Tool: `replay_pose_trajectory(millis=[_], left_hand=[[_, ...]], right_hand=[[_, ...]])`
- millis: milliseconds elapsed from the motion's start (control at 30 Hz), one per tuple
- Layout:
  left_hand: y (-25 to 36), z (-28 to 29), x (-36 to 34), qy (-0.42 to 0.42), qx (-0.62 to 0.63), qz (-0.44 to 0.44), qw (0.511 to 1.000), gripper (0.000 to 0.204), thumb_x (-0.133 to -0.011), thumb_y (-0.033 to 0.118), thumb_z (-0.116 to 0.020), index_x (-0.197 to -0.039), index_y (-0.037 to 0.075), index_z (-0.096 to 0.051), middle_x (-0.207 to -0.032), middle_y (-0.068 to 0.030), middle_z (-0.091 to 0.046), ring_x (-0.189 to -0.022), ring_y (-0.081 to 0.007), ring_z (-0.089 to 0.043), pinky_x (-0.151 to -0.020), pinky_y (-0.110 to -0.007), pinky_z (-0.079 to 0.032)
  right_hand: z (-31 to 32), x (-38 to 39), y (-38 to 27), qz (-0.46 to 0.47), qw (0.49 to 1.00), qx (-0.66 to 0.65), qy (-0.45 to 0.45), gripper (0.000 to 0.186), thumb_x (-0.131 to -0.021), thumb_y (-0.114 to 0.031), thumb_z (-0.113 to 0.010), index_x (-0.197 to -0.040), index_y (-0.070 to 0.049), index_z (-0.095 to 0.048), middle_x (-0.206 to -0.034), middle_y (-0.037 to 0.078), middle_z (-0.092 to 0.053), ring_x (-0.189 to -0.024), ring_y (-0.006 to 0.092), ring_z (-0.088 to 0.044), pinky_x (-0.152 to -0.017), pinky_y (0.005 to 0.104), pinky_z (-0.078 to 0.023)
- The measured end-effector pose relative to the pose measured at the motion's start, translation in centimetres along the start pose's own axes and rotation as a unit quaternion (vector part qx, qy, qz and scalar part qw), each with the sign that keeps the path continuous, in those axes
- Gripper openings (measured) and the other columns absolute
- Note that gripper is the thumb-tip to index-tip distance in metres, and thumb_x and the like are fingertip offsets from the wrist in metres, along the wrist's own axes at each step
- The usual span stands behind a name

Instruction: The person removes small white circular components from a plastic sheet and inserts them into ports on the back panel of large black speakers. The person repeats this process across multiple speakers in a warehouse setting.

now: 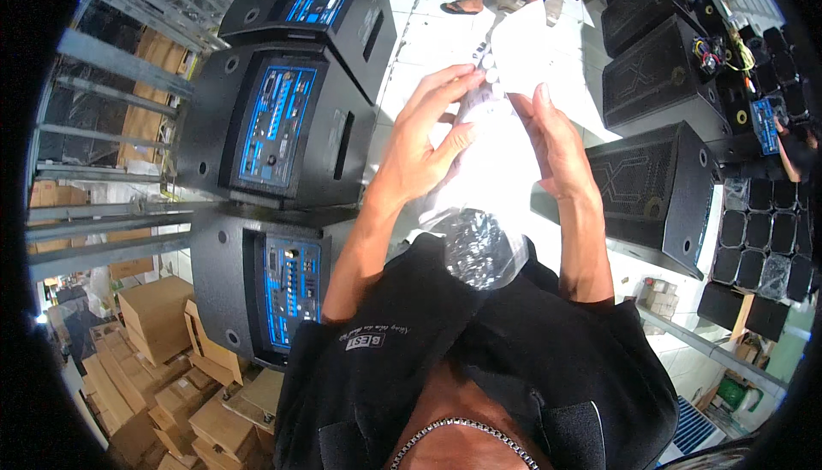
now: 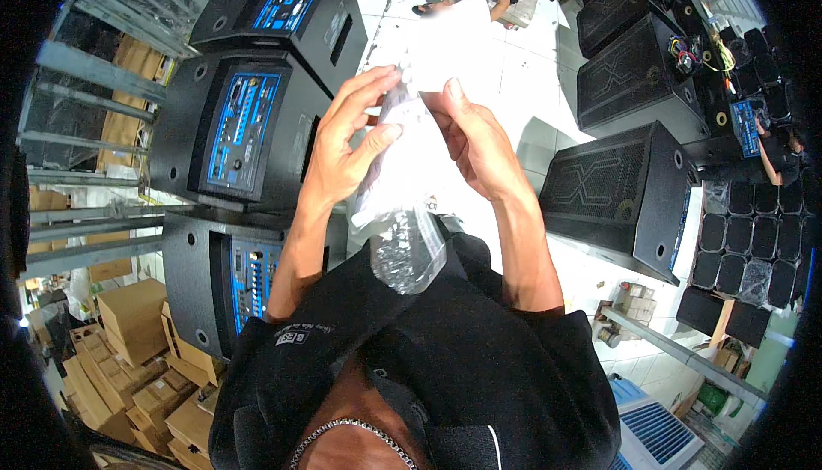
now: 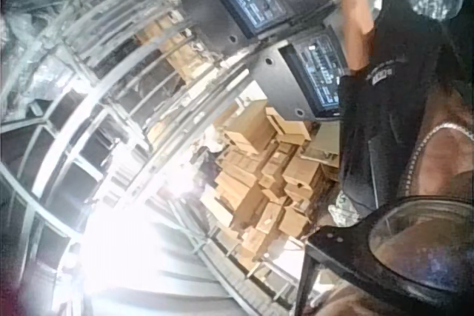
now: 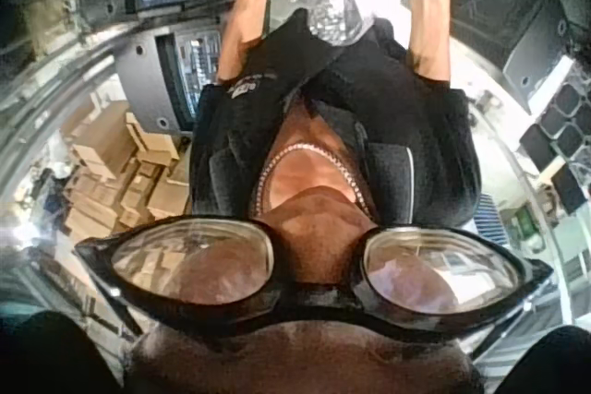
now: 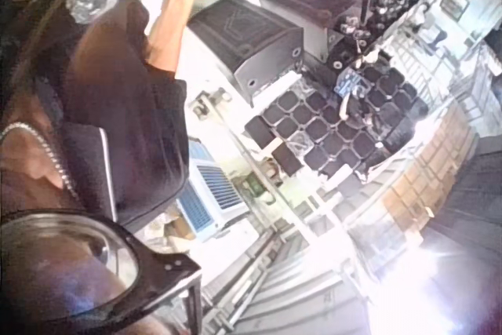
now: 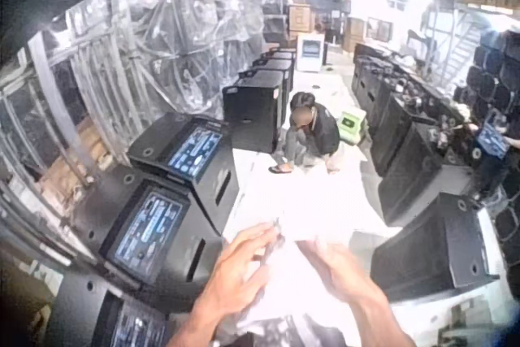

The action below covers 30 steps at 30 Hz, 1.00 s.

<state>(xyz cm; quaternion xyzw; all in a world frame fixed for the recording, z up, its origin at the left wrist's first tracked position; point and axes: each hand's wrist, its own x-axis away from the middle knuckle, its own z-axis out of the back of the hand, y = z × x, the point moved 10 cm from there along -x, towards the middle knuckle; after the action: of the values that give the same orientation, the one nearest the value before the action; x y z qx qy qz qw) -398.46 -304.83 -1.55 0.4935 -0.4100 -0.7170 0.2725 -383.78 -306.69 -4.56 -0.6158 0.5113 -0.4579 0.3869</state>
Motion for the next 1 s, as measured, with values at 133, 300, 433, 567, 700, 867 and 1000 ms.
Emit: replay_pose_trajectory(millis=[133,300,433,567,700,867,1000], left_hand=[[-2.2,-2.6,-4.4,-0.002,-0.021,0.018,1.000,0.049,-0.091,0.017,-0.072,-0.137,0.004,-0.058,-0.143,-0.0141,-0.050,-0.120,-0.0238,-0.057,-0.087,-0.032,-0.056],[-4.7,-3.4,-8.2,0.031,-0.044,0.064,0.996,0.046,-0.092,0.015,-0.071,-0.135,0.004,-0.059,-0.141,-0.0139,-0.052,-0.114,-0.0221,-0.060,-0.079,-0.030,-0.056],[-6.5,-1.9,-9.6,0.096,-0.080,0.101,0.987,0.040,-0.093,0.017,-0.069,-0.130,0.004,-0.061,-0.138,-0.0154,-0.052,-0.111,-0.0253,-0.061,-0.077,-0.031,-0.056],[-7.4,0.6,-10.6,0.137,-0.196,0.060,0.969,0.034,-0.093,0.017,-0.068,-0.125,0.006,-0.065,-0.138,-0.0148,-0.051,-0.117,-0.0281,-0.055,-0.076,-0.030,-0.055],[-6.3,3.8,-13.0,0.144,-0.318,-0.055,0.936,0.026,-0.092,0.016,-0.068,-0.117,0.009,-0.071,-0.141,-0.0120,-0.049,-0.124,-0.0266,-0.045,-0.084,-0.032,-0.050],[-8.8,9.0,-15.6,0.137,-0.264,-0.097,0.950,0.025,-0.087,0.019,-0.073,-0.112,0.018,-0.074,-0.137,-0.0080,-0.054,-0.124,-0.0263,-0.046,-0.102,-0.038,-0.032],[-9.0,12.4,-17.8,0.129,-0.299,-0.155,0.933,0.023,-0.085,0.021,-0.075,-0.108,0.017,-0.075,-0.130,-0.0045,-0.062,-0.123,-0.0270,-0.047,-0.099,-0.037,-0.040]], right_hand=[[4.4,-3.4,-0.5,-0.017,0.999,-0.027,-0.005,0.067,-0.098,-0.051,-0.059,-0.128,0.009,-0.059,-0.110,0.015,-0.068,-0.097,0.0150,-0.065,-0.086,0.0266,-0.051],[5.1,-6.2,-2.7,0.049,0.993,-0.056,-0.092,0.060,-0.089,-0.029,-0.075,-0.134,0.004,-0.053,-0.116,0.013,-0.064,-0.103,0.0139,-0.062,-0.088,0.0261,-0.049],[6.2,-8.8,-2.0,0.016,1.000,-0.014,-0.005,0.048,-0.090,-0.015,-0.075,-0.131,-0.001,-0.054,-0.112,0.009,-0.062,-0.097,0.0102,-0.058,-0.081,0.0231,-0.048],[5.1,-11.7,-2.0,-0.007,0.996,0.073,0.053,0.033,-0.095,-0.013,-0.071,-0.123,-0.002,-0.058,-0.098,0.001,-0.063,-0.081,0.0033,-0.051,-0.066,0.0194,-0.041],[2.6,-15.8,-1.9,0.013,0.995,0.082,0.060,0.026,-0.095,-0.013,-0.070,-0.117,-0.001,-0.063,-0.085,-0.004,-0.064,-0.068,-0.0009,-0.046,-0.057,0.0175,-0.034],[-1.7,-20.4,-3.0,0.041,0.989,0.123,0.071,0.026,-0.093,-0.011,-0.072,-0.116,0.000,-0.068,-0.082,-0.005,-0.065,-0.065,-0.0015,-0.045,-0.054,0.0172,-0.033],[-4.6,-23.1,-3.3,0.067,0.987,0.133,0.069,0.026,-0.091,-0.008,-0.074,-0.115,0.001,-0.070,-0.084,-0.004,-0.066,-0.067,-0.0009,-0.050,-0.056,0.0168,-0.038]])
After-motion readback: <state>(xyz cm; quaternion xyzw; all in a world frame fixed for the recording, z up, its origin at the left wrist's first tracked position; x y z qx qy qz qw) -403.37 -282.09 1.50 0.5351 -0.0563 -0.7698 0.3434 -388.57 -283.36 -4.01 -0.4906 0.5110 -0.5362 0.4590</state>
